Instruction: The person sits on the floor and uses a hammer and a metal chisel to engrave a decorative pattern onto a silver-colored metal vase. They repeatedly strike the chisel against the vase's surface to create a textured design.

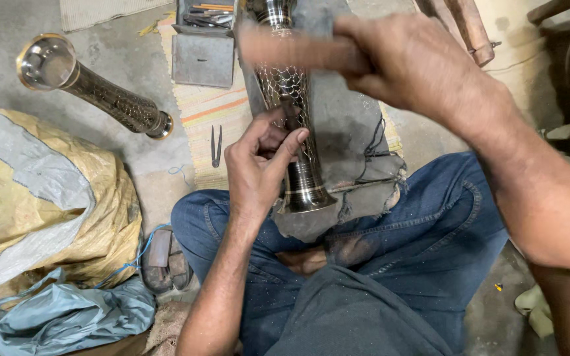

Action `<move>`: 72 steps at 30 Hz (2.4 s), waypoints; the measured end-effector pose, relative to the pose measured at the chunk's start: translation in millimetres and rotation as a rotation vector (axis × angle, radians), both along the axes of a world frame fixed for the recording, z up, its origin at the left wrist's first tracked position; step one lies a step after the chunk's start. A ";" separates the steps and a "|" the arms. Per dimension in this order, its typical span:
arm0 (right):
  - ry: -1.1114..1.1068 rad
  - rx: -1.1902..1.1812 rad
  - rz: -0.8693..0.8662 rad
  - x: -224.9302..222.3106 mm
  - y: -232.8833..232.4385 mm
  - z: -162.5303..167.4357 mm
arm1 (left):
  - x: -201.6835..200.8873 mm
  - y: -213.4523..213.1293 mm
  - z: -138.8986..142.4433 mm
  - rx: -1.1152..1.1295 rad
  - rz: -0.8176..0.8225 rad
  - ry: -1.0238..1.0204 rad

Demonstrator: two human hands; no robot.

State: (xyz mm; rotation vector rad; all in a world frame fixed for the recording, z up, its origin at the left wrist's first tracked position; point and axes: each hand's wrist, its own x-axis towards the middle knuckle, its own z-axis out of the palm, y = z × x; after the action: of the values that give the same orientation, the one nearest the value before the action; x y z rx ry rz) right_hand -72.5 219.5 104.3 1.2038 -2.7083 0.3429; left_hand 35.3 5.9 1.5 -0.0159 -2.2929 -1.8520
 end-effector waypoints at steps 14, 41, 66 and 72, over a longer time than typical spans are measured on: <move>-0.166 -0.325 -0.497 70.8 48.2 -95.6 | -27.7 -14.1 26.8 -0.385 -0.444 0.136; -0.153 -0.607 -0.585 95.9 51.1 -125.4 | -47.0 -33.6 22.6 -0.241 -0.689 0.148; 0.150 -0.403 -0.508 90.0 46.8 -119.4 | -44.7 -34.4 8.5 -0.336 -0.684 0.238; -0.068 -0.246 -0.461 66.9 39.2 -74.9 | -27.0 -36.6 7.8 -0.237 -0.509 0.148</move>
State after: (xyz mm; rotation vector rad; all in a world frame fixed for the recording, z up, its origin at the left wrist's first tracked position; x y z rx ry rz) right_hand -5.7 258.7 29.4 0.4930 -2.7863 0.6314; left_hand 8.3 -30.7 9.3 -0.8100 -2.5470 -1.6824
